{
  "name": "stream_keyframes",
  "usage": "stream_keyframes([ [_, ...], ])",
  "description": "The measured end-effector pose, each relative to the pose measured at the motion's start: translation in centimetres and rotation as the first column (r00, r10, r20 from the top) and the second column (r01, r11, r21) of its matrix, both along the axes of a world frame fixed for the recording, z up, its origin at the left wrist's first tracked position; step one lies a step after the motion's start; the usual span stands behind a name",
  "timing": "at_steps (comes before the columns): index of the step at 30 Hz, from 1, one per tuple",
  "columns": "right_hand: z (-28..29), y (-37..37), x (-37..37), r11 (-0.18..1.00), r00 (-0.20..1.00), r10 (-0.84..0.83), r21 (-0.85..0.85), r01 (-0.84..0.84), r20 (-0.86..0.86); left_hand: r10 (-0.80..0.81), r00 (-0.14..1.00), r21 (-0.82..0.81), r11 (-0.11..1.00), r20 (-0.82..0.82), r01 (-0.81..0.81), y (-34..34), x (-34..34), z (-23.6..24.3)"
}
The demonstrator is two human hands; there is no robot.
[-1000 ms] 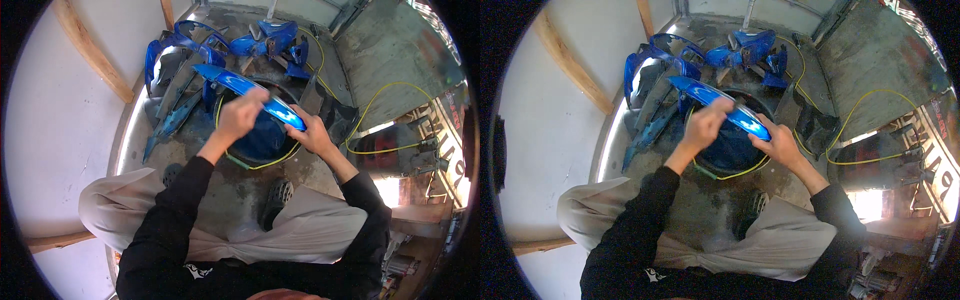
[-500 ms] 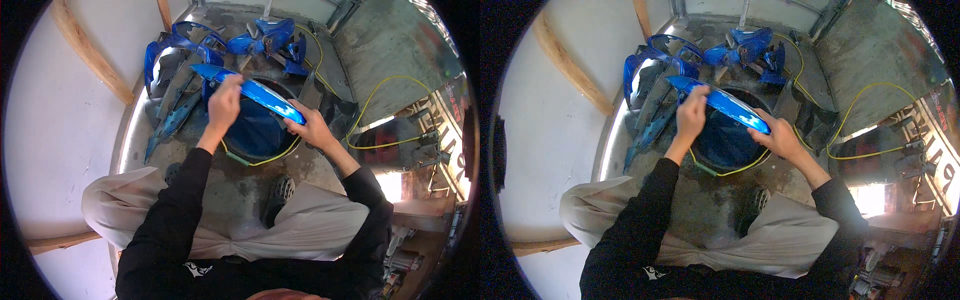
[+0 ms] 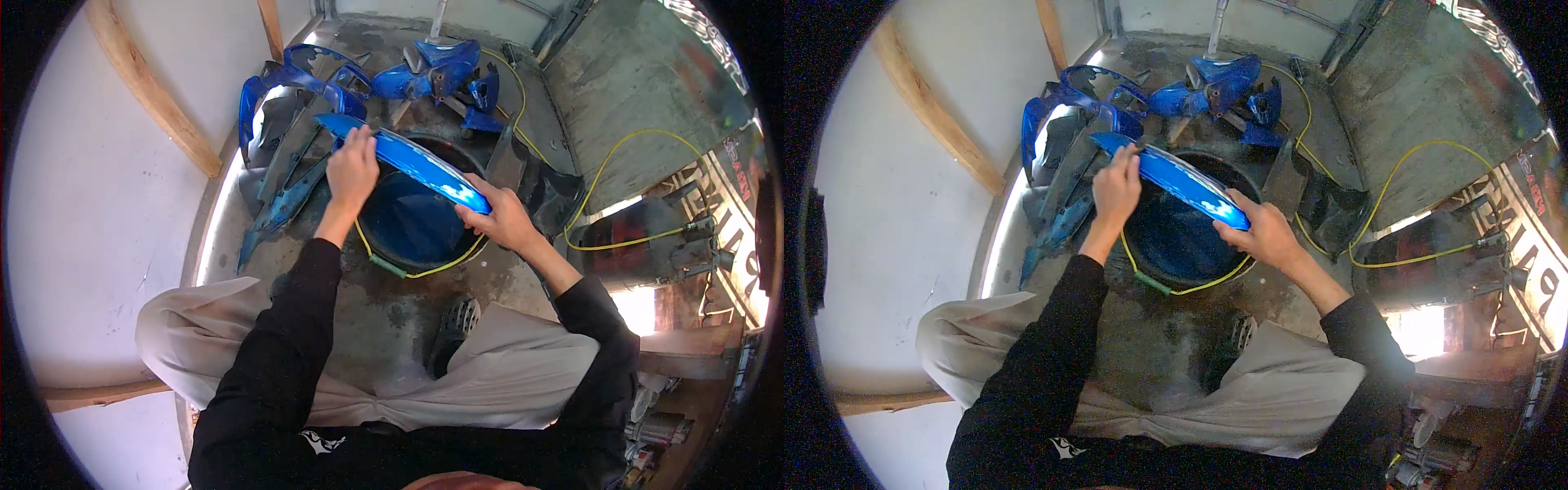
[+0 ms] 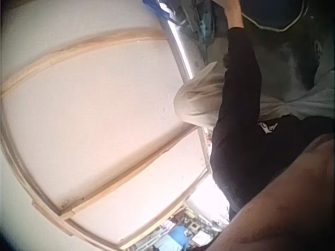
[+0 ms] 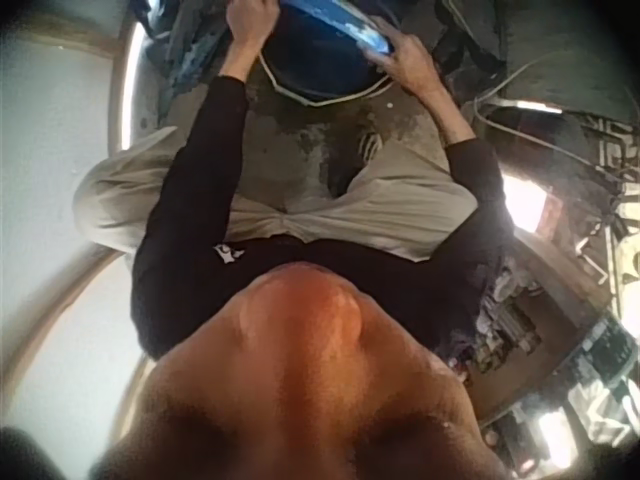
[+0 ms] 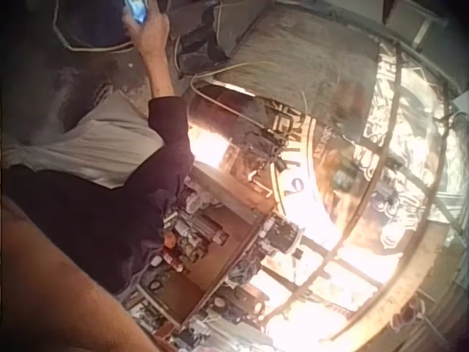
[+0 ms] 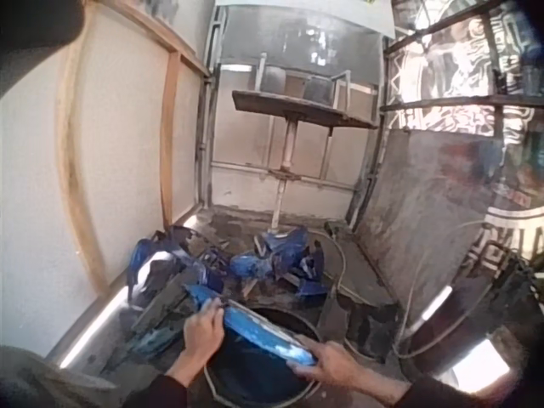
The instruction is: The person wet sands a motorcycle part by rubbing it with sandpaper and repeatedly dipping the sandpaper into a bucket of water.
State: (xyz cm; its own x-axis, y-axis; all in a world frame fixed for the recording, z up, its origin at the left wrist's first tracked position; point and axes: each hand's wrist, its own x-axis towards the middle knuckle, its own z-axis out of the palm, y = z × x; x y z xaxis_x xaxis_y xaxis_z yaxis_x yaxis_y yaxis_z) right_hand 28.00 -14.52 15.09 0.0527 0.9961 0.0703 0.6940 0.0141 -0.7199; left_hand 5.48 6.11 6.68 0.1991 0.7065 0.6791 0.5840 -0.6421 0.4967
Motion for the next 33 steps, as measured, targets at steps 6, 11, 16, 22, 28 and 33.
stream_keyframes([
  [6, -1.0, -0.6, 1.7, 0.998, 0.995, -0.037, 0.054, 0.032, 0.094, -0.649, 0.753, 0.133, 0.76, 0.108, 0.636, -8.8, 3.1, 0.9],
  [11, -0.7, -0.6, 1.0, 0.998, 0.996, -0.028, 0.064, 0.023, 0.083, -0.199, 0.964, -0.008, 0.979, 0.178, 0.203, 0.5, -0.4, -0.8],
  [16, -0.3, -0.5, 0.6, 0.999, 0.995, -0.028, 0.027, 0.031, -0.098, -0.085, 0.806, -0.386, 0.845, 0.586, 0.369, 3.7, -3.6, -1.3],
  [22, -0.1, -0.9, 0.8, 0.999, 0.99, -0.046, 0.009, 0.048, -0.134, 0.104, 0.6, -0.489, 0.694, 0.793, 0.528, 3.3, -2.8, 0.0],
  [28, 0.0, -0.5, 0.3, 0.999, 0.993, -0.037, -0.004, 0.037, -0.108, 0.134, 0.501, -0.451, 0.669, 0.855, 0.591, 3.5, -3.5, -0.4],
  [33, -0.4, -0.9, 0.8, 0.999, 0.993, -0.047, 0.01, 0.048, -0.11, -0.06, 0.725, -0.518, 0.66, 0.686, 0.545, 2.1, -3.3, 1.3],
])
